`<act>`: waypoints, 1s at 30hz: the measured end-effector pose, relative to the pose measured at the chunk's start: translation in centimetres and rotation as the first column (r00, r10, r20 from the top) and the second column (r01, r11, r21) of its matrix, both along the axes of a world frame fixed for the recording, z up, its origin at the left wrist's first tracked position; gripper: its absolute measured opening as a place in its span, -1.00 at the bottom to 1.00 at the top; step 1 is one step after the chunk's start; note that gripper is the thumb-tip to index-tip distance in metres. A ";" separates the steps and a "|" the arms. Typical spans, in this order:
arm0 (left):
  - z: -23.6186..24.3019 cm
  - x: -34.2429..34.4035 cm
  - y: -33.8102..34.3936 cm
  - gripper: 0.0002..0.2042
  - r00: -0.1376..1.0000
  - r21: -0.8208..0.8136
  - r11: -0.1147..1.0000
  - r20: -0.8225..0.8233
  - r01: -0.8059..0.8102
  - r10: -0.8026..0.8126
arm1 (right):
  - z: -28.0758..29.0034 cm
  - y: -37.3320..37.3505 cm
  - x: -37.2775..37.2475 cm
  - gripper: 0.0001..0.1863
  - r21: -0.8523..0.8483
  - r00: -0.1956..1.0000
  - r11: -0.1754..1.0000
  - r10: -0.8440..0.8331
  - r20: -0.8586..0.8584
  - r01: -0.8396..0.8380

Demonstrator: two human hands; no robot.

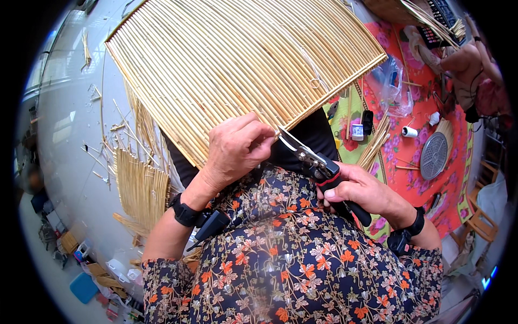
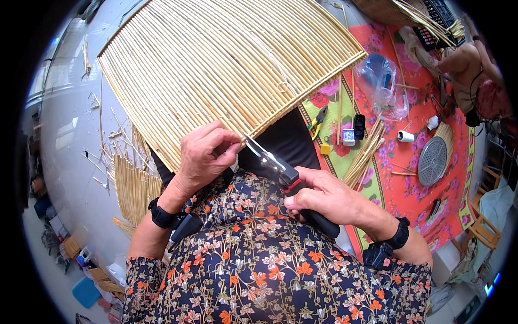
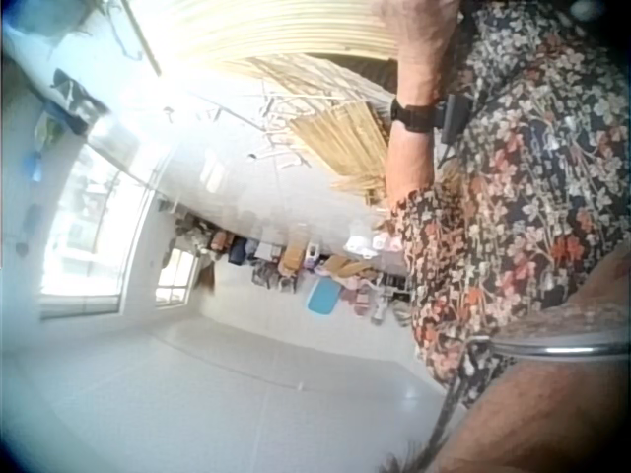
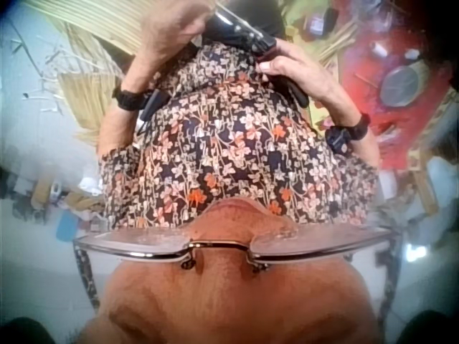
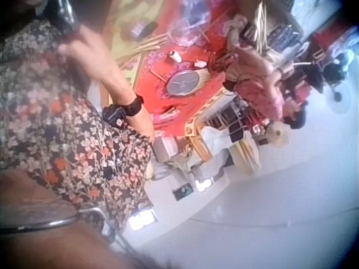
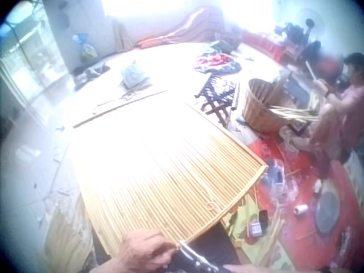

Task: The person weaves a bamboo mat by hand, threading a thin bamboo strip through the existing structure. They use pliers to cut the strip and trim the edges of the mat. The person works on the mat while sitting on the floor, occasionally adjusting the mat's position.

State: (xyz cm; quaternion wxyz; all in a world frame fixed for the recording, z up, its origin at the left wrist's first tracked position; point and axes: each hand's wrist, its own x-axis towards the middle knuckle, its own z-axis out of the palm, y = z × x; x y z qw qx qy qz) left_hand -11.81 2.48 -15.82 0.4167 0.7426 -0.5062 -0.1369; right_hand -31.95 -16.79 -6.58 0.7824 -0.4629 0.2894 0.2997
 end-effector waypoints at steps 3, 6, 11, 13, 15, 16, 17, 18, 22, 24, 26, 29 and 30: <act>-0.1 0.1 0.0 -0.90 1.000 0.001 1.000 0.004 0.003 -0.003 | -0.5 0.3 -0.3 -0.74 -0.033 1.000 0.999 -0.004 -0.006 0.004; -0.2 0.0 0.1 -0.90 1.000 0.001 1.000 0.012 0.002 -0.002 | -0.2 0.5 -0.2 -0.72 -0.077 0.998 0.997 0.002 -0.060 -0.007; -0.2 0.3 0.5 -0.91 0.997 -0.036 0.998 -0.050 0.060 -0.062 | -1.1 -0.2 -0.7 -0.60 -0.178 0.991 0.975 0.136 0.019 -0.130; 0.4 0.6 1.1 -0.93 0.973 -0.038 0.998 -0.224 0.054 -0.061 | -1.7 -1.5 -1.7 -0.52 -0.244 0.949 0.940 0.279 0.148 -0.238; 0.6 1.0 1.5 -0.94 0.947 -0.046 0.998 -0.315 0.043 -0.055 | -3.0 -2.0 -3.3 -0.32 -0.159 0.961 0.981 0.144 0.235 -0.108; 0.5 1.0 1.5 -0.95 0.946 -0.052 0.998 -0.320 0.041 -0.055 | -3.2 -2.2 -4.1 -0.28 -0.080 0.978 0.996 0.046 0.204 -0.030; 0.3 1.0 1.6 -0.95 0.943 -0.061 0.997 -0.328 0.036 -0.054 | -3.4 -2.4 -4.8 -0.24 -0.006 0.986 0.999 -0.047 0.160 0.049; 0.1 1.1 1.7 -0.95 0.945 -0.056 0.997 -0.319 0.050 -0.065 | -4.3 -2.6 -5.7 -0.15 -0.034 0.980 0.993 -0.107 0.167 0.114; -0.2 1.3 1.8 -0.95 0.945 -0.023 0.997 -0.316 0.080 -0.083 | -6.7 -2.8 -6.6 -0.16 -0.129 0.904 0.903 -0.384 0.185 0.410; -0.1 1.1 1.6 -0.94 0.949 -0.026 0.998 -0.309 0.056 -0.062 | -8.7 -3.8 -7.7 -0.19 -0.172 0.903 0.891 -0.394 0.170 0.420; -0.1 0.8 1.1 -0.93 0.960 -0.057 0.998 -0.277 0.014 -0.029 | -9.1 -4.0 -7.7 -0.20 -0.119 0.898 0.897 -0.404 0.171 0.426; -0.4 0.6 1.1 -0.88 0.984 0.021 0.999 -0.174 -0.026 0.029 | -8.2 -3.6 -7.4 -0.19 -0.092 0.920 0.922 -0.361 0.154 0.377; -0.4 0.6 1.0 -0.88 0.989 0.028 0.999 -0.147 -0.028 0.032 | -7.8 -3.4 -7.2 -0.17 -0.078 0.934 0.936 -0.330 0.141 0.342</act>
